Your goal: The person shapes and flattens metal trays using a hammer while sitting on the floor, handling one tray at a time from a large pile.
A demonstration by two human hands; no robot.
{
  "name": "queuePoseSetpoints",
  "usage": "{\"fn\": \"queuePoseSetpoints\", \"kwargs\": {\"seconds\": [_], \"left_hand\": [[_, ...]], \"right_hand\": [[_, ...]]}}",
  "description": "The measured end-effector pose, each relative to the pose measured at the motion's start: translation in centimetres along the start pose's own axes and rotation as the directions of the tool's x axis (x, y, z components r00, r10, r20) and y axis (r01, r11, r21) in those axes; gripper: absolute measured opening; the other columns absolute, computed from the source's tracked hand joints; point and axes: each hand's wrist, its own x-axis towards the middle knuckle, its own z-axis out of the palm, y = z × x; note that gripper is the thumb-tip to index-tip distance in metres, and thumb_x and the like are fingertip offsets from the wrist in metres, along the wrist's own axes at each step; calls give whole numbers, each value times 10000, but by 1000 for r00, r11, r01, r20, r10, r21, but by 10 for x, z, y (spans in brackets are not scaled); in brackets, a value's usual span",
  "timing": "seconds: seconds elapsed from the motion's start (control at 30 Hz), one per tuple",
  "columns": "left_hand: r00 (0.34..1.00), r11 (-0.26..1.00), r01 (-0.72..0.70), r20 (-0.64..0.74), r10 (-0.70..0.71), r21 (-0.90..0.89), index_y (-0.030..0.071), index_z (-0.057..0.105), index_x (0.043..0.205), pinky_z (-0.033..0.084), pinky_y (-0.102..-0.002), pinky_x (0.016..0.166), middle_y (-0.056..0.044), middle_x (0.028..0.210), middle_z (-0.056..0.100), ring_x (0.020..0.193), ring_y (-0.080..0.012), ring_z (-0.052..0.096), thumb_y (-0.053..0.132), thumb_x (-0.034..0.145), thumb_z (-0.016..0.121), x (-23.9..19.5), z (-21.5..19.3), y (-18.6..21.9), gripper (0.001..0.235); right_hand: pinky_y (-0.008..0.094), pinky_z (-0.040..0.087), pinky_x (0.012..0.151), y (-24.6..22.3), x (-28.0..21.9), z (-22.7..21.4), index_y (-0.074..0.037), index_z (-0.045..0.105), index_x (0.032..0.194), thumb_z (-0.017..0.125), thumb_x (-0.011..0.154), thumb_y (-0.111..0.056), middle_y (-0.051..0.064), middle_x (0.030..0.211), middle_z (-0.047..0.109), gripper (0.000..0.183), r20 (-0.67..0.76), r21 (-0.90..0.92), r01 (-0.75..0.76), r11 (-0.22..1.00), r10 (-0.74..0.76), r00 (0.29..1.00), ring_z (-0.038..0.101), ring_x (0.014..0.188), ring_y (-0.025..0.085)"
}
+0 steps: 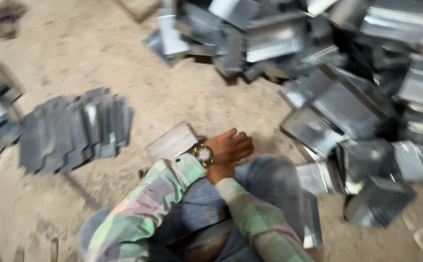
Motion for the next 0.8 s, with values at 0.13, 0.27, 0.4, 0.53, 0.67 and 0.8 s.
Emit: {"fn": "queuePoseSetpoints", "kwargs": {"seconds": [0.13,0.27,0.4,0.53,0.67,0.8], "left_hand": [[901,907,-417,-157,404,-64,123,595,1305,448,-397,995,-60,1356,581,1249,-238,542,227,917,662,54,58,9,407],[904,876,-404,-263,337,-263,152,617,1217,452,-431,972,-72,1290,607,1207,-240,572,242,779,639,122,119,48,447],[917,886,-391,-187,352,-250,152,680,966,450,-442,1072,-33,1080,670,1164,-228,584,230,773,633,144,171,79,213],[914,850,-379,-7,405,-366,152,663,836,450,-392,993,-6,902,651,1086,-228,574,189,902,657,135,192,89,75],[911,855,-412,-154,382,-314,172,666,809,463,-369,939,33,874,645,1041,-182,579,204,780,654,121,169,52,45],[888,855,-460,-120,444,-240,179,664,808,454,-344,873,52,848,633,1033,-190,579,201,798,651,105,123,10,27]], "right_hand": [[488,495,942,-29,12,-3,-118,529,1427,609,851,-280,172,1323,638,604,163,53,-98,994,89,983,613,1189,367],[493,503,935,-23,1,-22,-97,530,1415,618,861,-292,182,1296,650,594,247,45,-161,986,146,958,626,1172,372],[498,511,929,2,-3,-28,-76,530,1403,627,871,-304,192,1270,661,587,290,31,-200,979,183,939,639,1154,376],[504,518,923,10,1,-26,-55,531,1390,636,880,-315,201,1244,672,582,316,63,-216,974,185,930,652,1137,381],[509,526,916,-23,-21,-13,-34,531,1378,645,890,-327,211,1218,684,580,340,100,-228,968,183,922,666,1119,385],[515,534,910,-34,-21,-20,-13,532,1366,655,900,-339,220,1192,695,582,353,131,-277,952,216,910,679,1102,390]]}}
